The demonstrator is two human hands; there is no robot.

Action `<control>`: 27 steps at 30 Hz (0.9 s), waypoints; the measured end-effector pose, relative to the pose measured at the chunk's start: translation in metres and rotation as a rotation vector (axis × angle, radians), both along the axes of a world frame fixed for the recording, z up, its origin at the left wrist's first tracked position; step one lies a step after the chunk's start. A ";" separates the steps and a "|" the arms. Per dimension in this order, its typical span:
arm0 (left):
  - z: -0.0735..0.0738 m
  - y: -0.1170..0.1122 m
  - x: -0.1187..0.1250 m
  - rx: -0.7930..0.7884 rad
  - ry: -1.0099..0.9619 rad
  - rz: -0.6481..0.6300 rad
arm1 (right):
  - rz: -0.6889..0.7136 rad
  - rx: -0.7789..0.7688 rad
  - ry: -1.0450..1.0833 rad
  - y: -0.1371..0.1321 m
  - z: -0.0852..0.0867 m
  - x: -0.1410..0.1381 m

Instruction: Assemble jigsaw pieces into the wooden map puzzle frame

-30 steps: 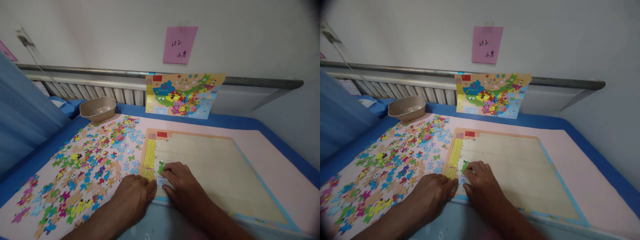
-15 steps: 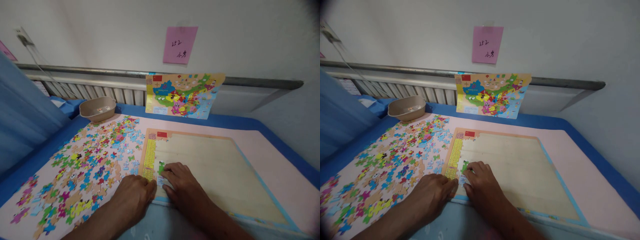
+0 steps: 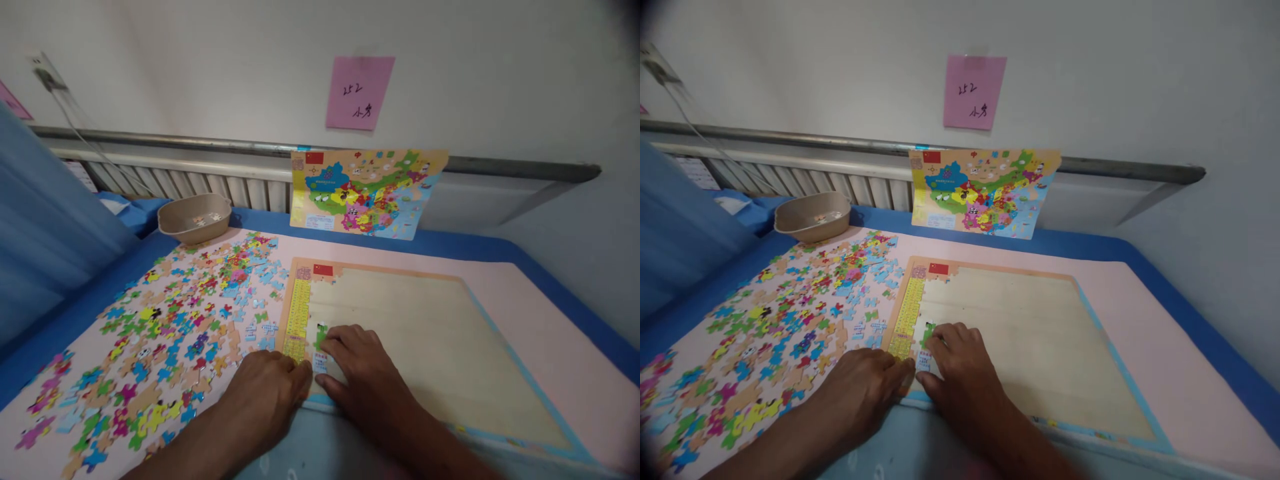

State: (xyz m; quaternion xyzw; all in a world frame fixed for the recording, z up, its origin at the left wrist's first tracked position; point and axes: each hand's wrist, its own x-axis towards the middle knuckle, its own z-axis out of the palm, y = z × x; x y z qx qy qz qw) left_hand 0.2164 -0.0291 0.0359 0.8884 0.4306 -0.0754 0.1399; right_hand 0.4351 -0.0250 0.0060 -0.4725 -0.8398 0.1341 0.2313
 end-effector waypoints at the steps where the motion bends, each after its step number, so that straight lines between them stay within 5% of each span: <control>1: -0.001 0.000 0.000 0.009 -0.007 0.002 | -0.009 0.009 -0.008 -0.001 0.000 -0.001; 27: 0.002 0.001 0.003 -0.026 0.028 0.034 | -0.078 0.119 -0.084 -0.004 -0.001 -0.007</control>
